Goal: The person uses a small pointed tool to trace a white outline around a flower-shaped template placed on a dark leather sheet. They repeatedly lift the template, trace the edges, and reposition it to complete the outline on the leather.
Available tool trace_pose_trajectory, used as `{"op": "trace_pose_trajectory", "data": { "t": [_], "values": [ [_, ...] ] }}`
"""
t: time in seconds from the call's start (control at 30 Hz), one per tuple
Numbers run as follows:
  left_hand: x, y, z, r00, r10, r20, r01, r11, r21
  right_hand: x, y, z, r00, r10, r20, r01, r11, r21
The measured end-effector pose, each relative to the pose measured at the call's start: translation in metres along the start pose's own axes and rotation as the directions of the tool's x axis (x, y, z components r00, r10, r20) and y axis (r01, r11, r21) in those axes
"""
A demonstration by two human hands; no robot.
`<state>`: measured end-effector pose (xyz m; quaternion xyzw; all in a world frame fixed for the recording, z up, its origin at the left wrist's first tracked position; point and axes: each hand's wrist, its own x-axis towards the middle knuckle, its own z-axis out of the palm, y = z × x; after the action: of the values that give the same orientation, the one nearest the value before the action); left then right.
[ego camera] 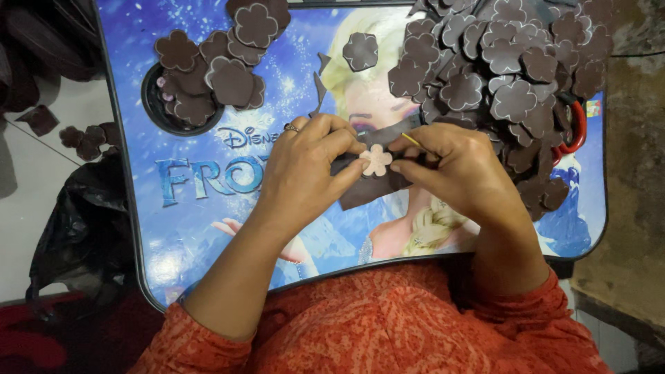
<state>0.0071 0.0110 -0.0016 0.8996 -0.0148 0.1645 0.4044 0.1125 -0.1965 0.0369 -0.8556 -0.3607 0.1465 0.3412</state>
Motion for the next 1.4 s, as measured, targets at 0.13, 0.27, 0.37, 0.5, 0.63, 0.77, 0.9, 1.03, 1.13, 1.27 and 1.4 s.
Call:
{"op": "trace_pose_trajectory", "data": {
  "t": [0.13,0.27,0.37,0.5,0.63,0.77,0.9,1.03,1.13,1.27,1.4],
  "values": [
    [0.000,-0.001,0.000,1.000,0.008,-0.003,-0.008,1.000,-0.008,0.003,-0.002,0.000,1.000,-0.021,0.024,0.021,1.000,-0.009],
    [0.000,-0.002,0.000,1.000,-0.006,0.021,0.007,1.000,-0.010,0.002,-0.002,0.001,0.997,-0.073,0.008,0.074,0.996,-0.057],
    [0.000,-0.002,-0.001,1.000,-0.008,0.026,0.008,1.000,-0.012,0.002,-0.001,0.001,0.995,-0.100,0.009,0.100,0.993,-0.062],
    [0.000,-0.002,-0.002,0.999,-0.014,0.032,0.014,1.000,-0.006,0.003,-0.001,0.001,0.997,-0.073,0.031,0.075,0.996,-0.056],
    [0.000,-0.002,-0.002,0.999,-0.013,0.045,0.013,1.000,-0.010,0.003,-0.002,0.000,0.996,-0.084,0.030,0.086,0.995,-0.050],
    [0.000,-0.001,-0.002,0.999,-0.013,0.036,0.013,1.000,-0.006,0.003,-0.001,-0.001,0.992,-0.120,0.032,0.122,0.989,-0.083],
    [0.000,0.002,-0.003,1.000,0.005,0.014,-0.005,1.000,0.000,0.004,0.000,0.000,0.988,-0.152,0.025,0.154,0.981,-0.117],
    [-0.001,0.010,-0.003,0.996,0.090,-0.017,-0.089,0.995,0.053,0.002,0.001,-0.001,0.988,-0.152,0.031,0.154,0.983,-0.102],
    [-0.005,0.019,0.002,0.988,0.153,0.022,-0.154,0.961,0.231,0.001,0.002,-0.003,0.991,-0.136,0.002,0.136,0.989,-0.062],
    [-0.010,0.022,0.007,0.985,0.168,0.045,-0.173,0.912,0.371,-0.003,0.004,-0.010,0.978,-0.052,-0.204,0.080,0.988,0.129],
    [-0.021,0.029,0.015,0.977,0.177,0.123,-0.214,0.855,0.471,-0.006,0.003,-0.002,0.907,-0.106,-0.407,0.325,0.790,0.520]
  ]
}}
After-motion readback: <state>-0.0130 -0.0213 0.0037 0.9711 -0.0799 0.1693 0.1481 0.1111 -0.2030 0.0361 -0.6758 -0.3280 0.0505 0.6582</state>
